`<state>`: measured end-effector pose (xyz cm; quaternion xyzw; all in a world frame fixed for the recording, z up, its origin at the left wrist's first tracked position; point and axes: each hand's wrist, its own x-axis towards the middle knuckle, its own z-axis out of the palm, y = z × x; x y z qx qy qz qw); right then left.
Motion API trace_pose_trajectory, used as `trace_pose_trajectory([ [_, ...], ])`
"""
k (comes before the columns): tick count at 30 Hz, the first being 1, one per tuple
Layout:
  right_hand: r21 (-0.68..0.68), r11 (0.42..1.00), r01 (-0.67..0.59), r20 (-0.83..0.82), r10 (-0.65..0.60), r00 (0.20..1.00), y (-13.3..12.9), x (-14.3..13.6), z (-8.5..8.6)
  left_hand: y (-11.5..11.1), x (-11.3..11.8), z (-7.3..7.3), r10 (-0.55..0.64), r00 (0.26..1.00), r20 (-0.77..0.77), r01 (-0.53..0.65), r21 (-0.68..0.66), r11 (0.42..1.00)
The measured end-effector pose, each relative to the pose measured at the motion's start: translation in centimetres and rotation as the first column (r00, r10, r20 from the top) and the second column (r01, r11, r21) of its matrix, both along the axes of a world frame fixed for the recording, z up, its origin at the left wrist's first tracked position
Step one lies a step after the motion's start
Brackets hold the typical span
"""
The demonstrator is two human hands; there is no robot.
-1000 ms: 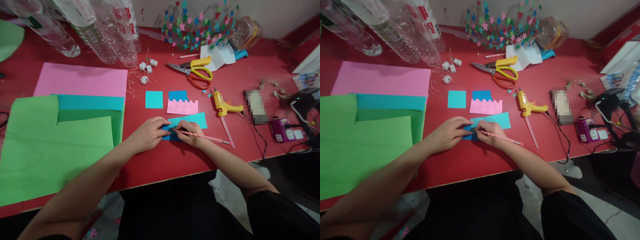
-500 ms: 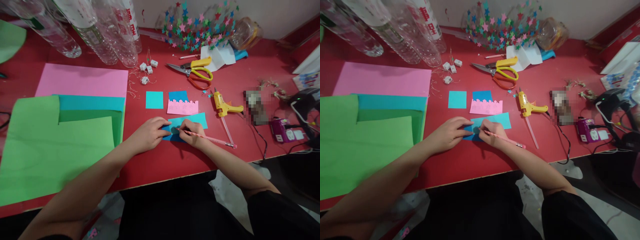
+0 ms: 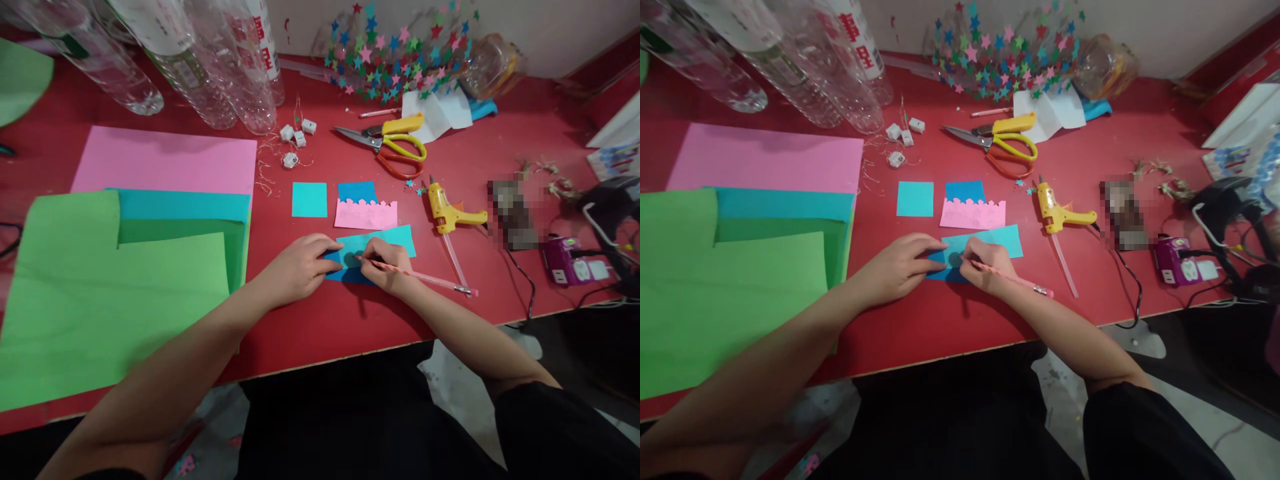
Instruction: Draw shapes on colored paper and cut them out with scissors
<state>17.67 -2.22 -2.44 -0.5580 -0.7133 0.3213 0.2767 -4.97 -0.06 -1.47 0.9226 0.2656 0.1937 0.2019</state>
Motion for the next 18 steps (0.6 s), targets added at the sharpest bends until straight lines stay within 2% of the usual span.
trace_pose_trajectory([
  [9, 0.116, 0.976, -0.186, 0.049, 0.181, 0.982, -0.11, 0.17, -0.07, -0.04, 0.07, 0.03, 0.003, 1.000, 0.004, -0.003, -0.008, 1.000],
  [18, 0.176, 0.948, -0.265, -0.023, 0.273, 0.962, -0.09, 0.05, -0.04, 0.01, 0.06, -0.07, 0.005, 1.000, 0.008, -0.005, -0.001, 1.000],
])
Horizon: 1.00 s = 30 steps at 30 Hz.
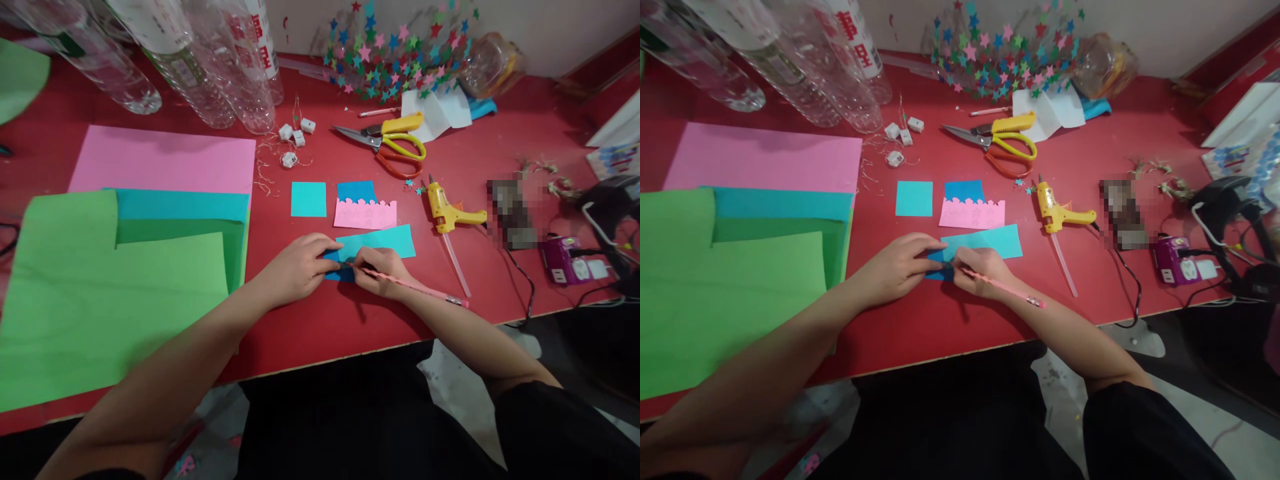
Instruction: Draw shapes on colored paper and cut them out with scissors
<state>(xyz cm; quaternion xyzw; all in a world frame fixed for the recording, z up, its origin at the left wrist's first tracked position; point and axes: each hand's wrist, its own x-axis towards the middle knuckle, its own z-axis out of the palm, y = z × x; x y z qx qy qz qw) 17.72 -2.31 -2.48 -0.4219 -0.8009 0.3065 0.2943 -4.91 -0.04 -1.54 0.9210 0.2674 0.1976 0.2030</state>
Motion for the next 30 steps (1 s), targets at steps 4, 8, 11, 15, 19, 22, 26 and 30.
trace_pose_trajectory([
  [4, -0.042, 0.999, -0.010, 0.043, 0.012, 0.999, -0.1, -0.1, 0.2, 0.0, 0.0, 0.2, 0.001, 1.000, -0.010, -0.001, -0.003, 1.000],
  [8, -0.172, 0.980, 0.104, 0.008, -0.104, 0.994, 0.1, -0.1, 0.8, -0.1, 0.1, 0.3, 0.014, 0.999, -0.032, -0.015, -0.010, 1.000],
  [11, -0.357, 0.893, 0.276, -0.105, -0.332, 0.938, 0.8, 0.4, 1.4, -0.2, 0.1, 0.3, 0.019, 0.999, -0.028, -0.019, -0.002, 1.000],
  [15, -0.498, 0.843, 0.203, -0.273, -0.375, 0.886, 1.7, 0.8, 1.6, -0.3, 0.2, 0.2, 0.029, 1.000, -0.010, -0.029, -0.012, 1.000],
  [19, -0.493, 0.863, 0.113, -0.261, -0.271, 0.927, 1.6, 0.6, 1.4, -0.3, 0.3, 0.0, 0.038, 0.999, -0.033, -0.038, 0.013, 0.999],
  [22, -0.442, 0.888, 0.124, -0.208, -0.236, 0.949, 1.3, 0.5, 1.6, -0.4, 0.3, 0.0, 0.017, 0.998, -0.065, -0.015, 0.039, 0.999],
  [26, -0.375, 0.915, 0.145, -0.193, -0.231, 0.954, 1.5, 0.6, 1.9, -0.4, 0.5, 0.3, 0.020, 0.997, -0.075, -0.018, 0.029, 0.999],
  [30, -0.343, 0.932, 0.121, -0.131, -0.175, 0.976, 1.6, 0.5, 1.6, -0.4, 0.7, 0.4, 0.016, 0.994, -0.105, -0.007, 0.079, 0.997],
])
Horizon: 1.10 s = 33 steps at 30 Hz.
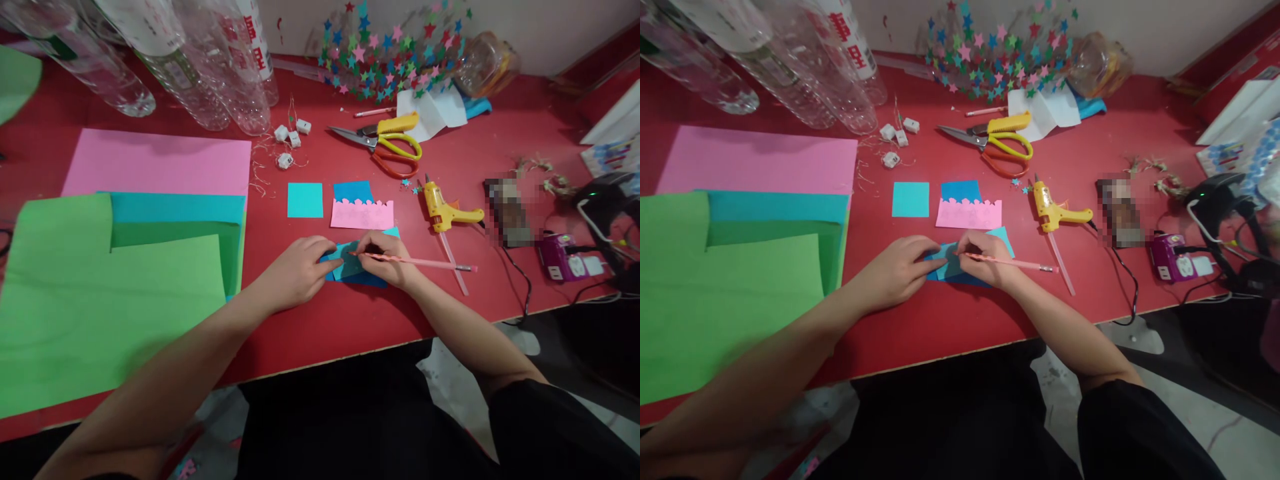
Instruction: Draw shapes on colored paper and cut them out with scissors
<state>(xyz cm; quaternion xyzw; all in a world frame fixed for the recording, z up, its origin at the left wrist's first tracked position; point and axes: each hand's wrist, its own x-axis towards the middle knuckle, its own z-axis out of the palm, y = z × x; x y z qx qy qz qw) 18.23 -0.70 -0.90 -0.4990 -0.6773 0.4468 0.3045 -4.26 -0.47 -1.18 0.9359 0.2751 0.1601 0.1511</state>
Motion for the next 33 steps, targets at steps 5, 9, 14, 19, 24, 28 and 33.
trace_pose_trajectory([
  [5, 0.100, 0.995, -0.013, 0.078, 0.005, 0.997, -0.03, -0.19, -0.43, -0.09, -0.02, -0.25, -0.003, 1.000, 0.002, 0.003, 0.065, 0.998],
  [9, 0.109, 0.993, -0.034, 0.069, 0.027, 0.997, 0.12, -0.10, -0.51, -0.11, -0.01, -0.28, -0.003, 1.000, 0.009, 0.002, 0.064, 0.998],
  [14, 0.107, 0.993, -0.058, 0.074, 0.050, 0.996, 0.27, 0.04, -0.54, -0.18, 0.03, -0.27, 0.001, 1.000, 0.010, -0.001, 0.052, 0.999],
  [19, 0.110, 0.993, -0.052, 0.099, 0.041, 0.994, 0.23, -0.05, -0.47, -0.21, 0.08, -0.16, 0.013, 1.000, -0.009, -0.013, 0.042, 0.999],
  [24, 0.119, 0.993, -0.024, 0.132, 0.008, 0.991, 0.17, -0.20, -0.62, -0.16, 0.09, -0.16, 0.007, 1.000, -0.002, -0.007, 0.046, 0.999],
  [28, 0.123, 0.992, 0.001, 0.132, -0.017, 0.991, 0.09, -0.21, -0.96, -0.17, 0.05, -0.27, 0.006, 1.000, 0.006, -0.007, 0.047, 0.999],
  [33, 0.096, 0.994, 0.047, 0.112, -0.058, 0.992, -0.04, -0.36, -0.98, -0.17, 0.06, -0.30, 0.008, 1.000, 0.010, -0.009, 0.038, 0.999],
])
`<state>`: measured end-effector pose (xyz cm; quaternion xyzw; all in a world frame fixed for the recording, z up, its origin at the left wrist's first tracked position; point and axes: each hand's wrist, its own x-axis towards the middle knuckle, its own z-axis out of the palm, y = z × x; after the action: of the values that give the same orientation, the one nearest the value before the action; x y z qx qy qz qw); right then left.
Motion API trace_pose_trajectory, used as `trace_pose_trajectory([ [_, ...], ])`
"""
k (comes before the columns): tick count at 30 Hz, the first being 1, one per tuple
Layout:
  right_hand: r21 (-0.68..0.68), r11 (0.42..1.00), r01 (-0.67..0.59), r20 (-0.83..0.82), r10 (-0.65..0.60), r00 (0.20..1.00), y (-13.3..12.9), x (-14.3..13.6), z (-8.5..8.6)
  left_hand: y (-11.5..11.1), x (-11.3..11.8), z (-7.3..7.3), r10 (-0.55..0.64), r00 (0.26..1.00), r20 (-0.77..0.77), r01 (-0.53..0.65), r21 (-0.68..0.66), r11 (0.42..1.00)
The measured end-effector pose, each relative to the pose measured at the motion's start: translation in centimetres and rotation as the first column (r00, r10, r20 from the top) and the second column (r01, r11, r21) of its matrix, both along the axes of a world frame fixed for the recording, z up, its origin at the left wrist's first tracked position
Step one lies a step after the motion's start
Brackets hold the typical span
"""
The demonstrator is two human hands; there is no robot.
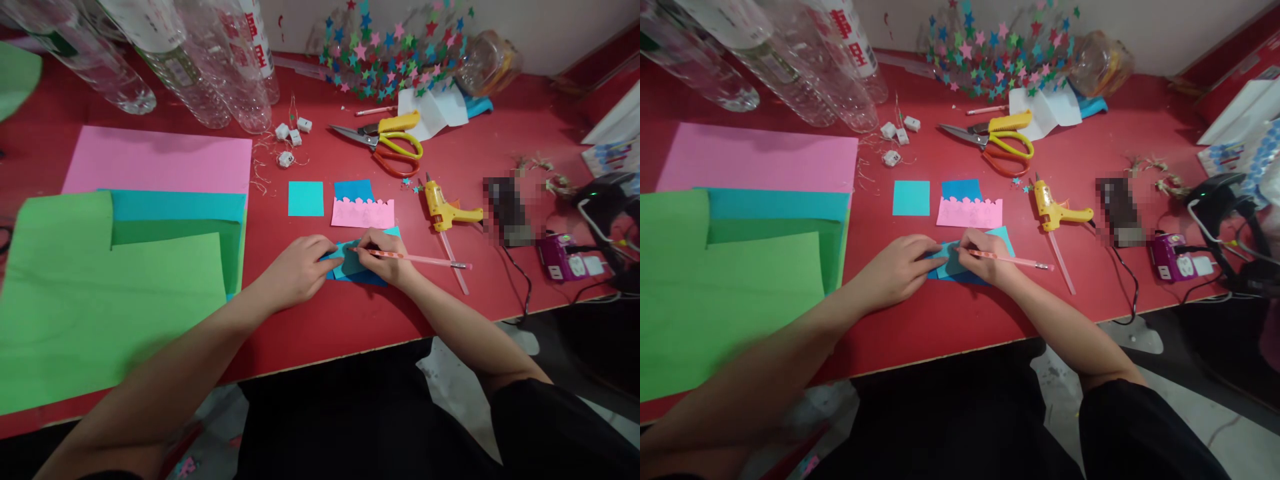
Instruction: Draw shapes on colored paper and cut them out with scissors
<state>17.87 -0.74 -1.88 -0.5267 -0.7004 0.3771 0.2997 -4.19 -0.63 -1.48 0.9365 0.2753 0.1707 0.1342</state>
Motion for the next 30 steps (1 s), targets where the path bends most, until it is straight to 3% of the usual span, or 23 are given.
trace_pose_trajectory([
  [13, -0.062, 0.997, 0.048, 0.009, -0.048, 0.999, 0.02, -0.20, 0.32, 0.06, 0.03, -0.04, -0.007, 1.000, 0.018, 0.007, -0.003, 1.000],
  [21, 0.038, 0.999, -0.014, 0.078, 0.011, 0.997, 0.04, 0.27, -0.39, 0.03, -0.04, 0.13, 0.005, 1.000, -0.002, -0.005, -0.024, 1.000],
  [30, 0.049, 0.997, -0.058, 0.123, 0.052, 0.991, 0.00, 0.70, -0.59, 0.03, -0.07, 0.07, 0.009, 1.000, 0.003, -0.009, -0.039, 0.999],
])
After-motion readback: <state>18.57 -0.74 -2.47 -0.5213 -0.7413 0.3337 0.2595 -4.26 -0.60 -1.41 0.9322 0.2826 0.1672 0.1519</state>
